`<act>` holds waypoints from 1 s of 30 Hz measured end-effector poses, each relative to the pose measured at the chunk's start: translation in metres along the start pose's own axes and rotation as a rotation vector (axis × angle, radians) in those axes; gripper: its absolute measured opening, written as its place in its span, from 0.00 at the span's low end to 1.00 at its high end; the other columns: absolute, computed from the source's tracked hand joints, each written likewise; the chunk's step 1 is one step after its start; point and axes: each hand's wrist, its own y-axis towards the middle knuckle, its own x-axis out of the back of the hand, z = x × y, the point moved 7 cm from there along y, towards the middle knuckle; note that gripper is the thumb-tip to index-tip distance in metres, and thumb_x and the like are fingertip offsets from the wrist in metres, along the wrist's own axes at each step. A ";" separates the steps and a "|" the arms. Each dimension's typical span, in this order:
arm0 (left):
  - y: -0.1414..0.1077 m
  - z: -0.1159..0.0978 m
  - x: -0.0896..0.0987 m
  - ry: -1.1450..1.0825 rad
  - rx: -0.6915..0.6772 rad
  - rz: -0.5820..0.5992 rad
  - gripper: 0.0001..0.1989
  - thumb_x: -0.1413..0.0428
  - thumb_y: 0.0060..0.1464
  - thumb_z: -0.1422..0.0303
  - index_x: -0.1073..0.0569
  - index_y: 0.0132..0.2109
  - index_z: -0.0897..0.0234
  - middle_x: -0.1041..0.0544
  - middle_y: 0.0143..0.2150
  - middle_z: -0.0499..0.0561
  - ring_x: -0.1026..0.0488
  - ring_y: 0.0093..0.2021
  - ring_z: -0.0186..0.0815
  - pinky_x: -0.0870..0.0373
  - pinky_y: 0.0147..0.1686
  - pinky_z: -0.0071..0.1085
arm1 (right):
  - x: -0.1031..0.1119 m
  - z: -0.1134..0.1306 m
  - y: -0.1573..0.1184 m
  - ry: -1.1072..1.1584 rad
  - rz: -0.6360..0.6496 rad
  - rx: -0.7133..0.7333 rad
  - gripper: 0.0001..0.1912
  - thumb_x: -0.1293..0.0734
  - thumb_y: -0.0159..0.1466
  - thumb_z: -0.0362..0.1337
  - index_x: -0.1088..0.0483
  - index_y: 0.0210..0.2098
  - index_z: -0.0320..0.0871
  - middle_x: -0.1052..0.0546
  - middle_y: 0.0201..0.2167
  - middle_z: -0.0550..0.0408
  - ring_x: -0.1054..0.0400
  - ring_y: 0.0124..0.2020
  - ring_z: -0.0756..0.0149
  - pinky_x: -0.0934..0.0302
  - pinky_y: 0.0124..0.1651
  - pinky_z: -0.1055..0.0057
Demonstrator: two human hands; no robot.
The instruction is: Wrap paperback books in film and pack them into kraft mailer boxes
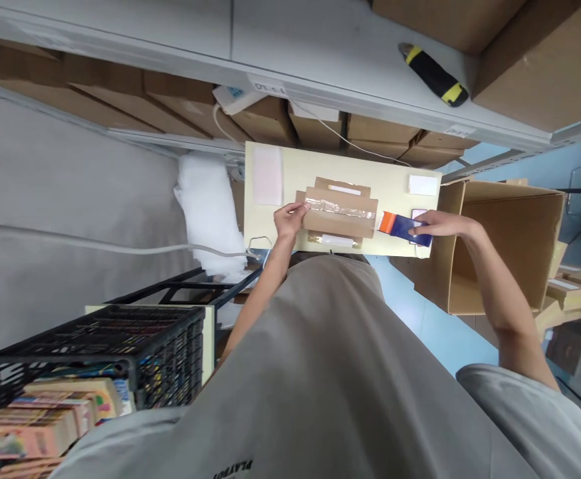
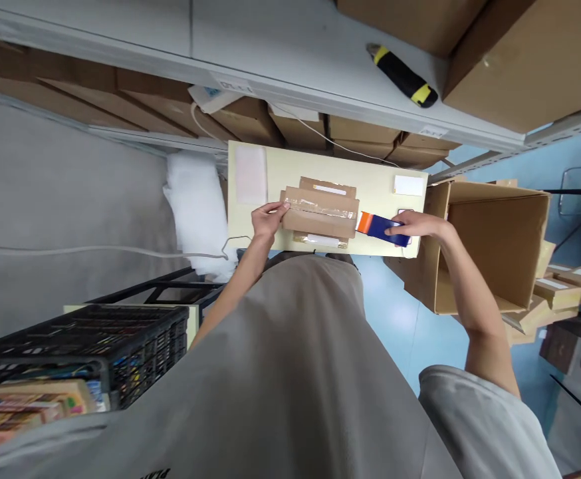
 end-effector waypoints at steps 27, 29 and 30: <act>-0.013 -0.012 -0.005 0.119 -0.066 -0.125 0.09 0.29 0.50 0.62 0.15 0.36 0.62 0.15 0.36 0.52 0.18 0.43 0.43 0.20 0.53 0.38 | -0.061 -0.031 0.105 -0.256 -0.334 -0.337 0.18 0.28 0.73 0.47 0.19 0.55 0.41 0.13 0.46 0.28 0.16 0.54 0.30 0.28 0.55 0.41; -0.012 -0.014 0.004 0.139 -0.068 -0.121 0.10 0.30 0.50 0.61 0.16 0.37 0.62 0.15 0.35 0.51 0.18 0.42 0.42 0.20 0.52 0.38 | -0.071 -0.027 0.100 -0.176 -0.356 -0.345 0.19 0.30 0.76 0.48 0.21 0.58 0.43 0.13 0.50 0.29 0.17 0.57 0.34 0.27 0.57 0.47; -0.011 -0.014 0.010 0.153 -0.067 -0.119 0.11 0.30 0.50 0.60 0.16 0.37 0.61 0.15 0.35 0.51 0.18 0.42 0.42 0.20 0.53 0.38 | -0.071 -0.025 0.095 -0.149 -0.378 -0.342 0.19 0.31 0.77 0.49 0.22 0.59 0.43 0.14 0.53 0.29 0.17 0.58 0.36 0.26 0.57 0.50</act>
